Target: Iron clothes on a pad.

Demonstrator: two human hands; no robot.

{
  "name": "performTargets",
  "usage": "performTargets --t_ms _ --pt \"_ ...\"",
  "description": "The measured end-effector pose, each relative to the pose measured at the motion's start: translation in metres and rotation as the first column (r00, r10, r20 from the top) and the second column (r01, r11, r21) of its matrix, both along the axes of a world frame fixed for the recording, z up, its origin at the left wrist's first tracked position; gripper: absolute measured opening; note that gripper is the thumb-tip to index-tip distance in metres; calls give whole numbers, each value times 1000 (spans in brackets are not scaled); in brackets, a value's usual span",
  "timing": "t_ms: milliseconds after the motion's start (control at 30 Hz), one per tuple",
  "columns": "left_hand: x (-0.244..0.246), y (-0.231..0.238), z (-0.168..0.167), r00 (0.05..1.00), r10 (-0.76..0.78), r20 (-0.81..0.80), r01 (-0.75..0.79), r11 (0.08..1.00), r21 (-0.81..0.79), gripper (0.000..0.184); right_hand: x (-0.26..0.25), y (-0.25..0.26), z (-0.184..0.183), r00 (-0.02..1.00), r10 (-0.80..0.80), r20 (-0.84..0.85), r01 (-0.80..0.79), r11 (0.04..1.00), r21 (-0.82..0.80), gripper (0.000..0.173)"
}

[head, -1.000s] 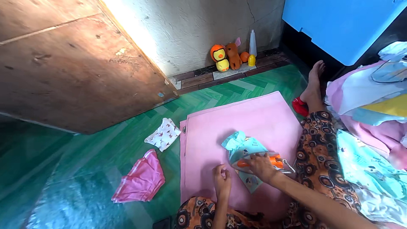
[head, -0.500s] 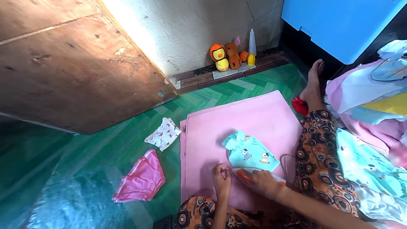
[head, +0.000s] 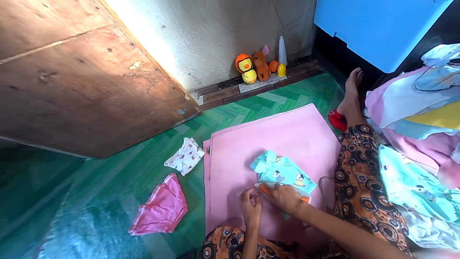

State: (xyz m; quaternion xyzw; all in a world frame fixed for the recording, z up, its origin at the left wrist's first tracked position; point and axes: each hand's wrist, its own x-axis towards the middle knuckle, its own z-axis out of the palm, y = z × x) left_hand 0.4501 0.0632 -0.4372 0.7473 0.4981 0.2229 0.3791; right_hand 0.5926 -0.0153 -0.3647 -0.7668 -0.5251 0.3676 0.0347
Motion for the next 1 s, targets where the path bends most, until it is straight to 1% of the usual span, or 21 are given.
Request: performTargets --t_ms 67,167,233,433,533,767,867,1000 --pt "-1 0 0 1000 5 -7 -5 1000 -2 30 3 6 -1 1000 16 0 -16 1000 6 52" --pt "-2 0 0 1000 5 -15 -5 1000 -13 29 6 -3 -2 1000 9 -5 -9 1000 9 52" --pt "-4 2 -2 1000 0 -20 0 1000 -22 29 9 -16 -3 999 -29 -14 29 1000 2 53" --pt "0 0 -2 1000 -1 -14 0 999 -40 27 22 -56 -13 981 -192 35 192 981 -22 55" --pt "1 0 -2 1000 -9 -17 8 1000 -26 26 24 -52 -13 975 -219 47 220 975 -22 54" --pt "-1 -1 -1 1000 -2 -29 2 1000 -18 25 28 -23 -1 960 -279 39 280 960 -25 55" --pt "-2 0 1 1000 10 -29 -11 999 -33 25 28 -31 -3 947 -319 44 320 947 -20 56" --pt "0 -1 1 1000 -5 -25 4 1000 -29 25 29 -54 -4 917 -397 37 398 916 -43 57"
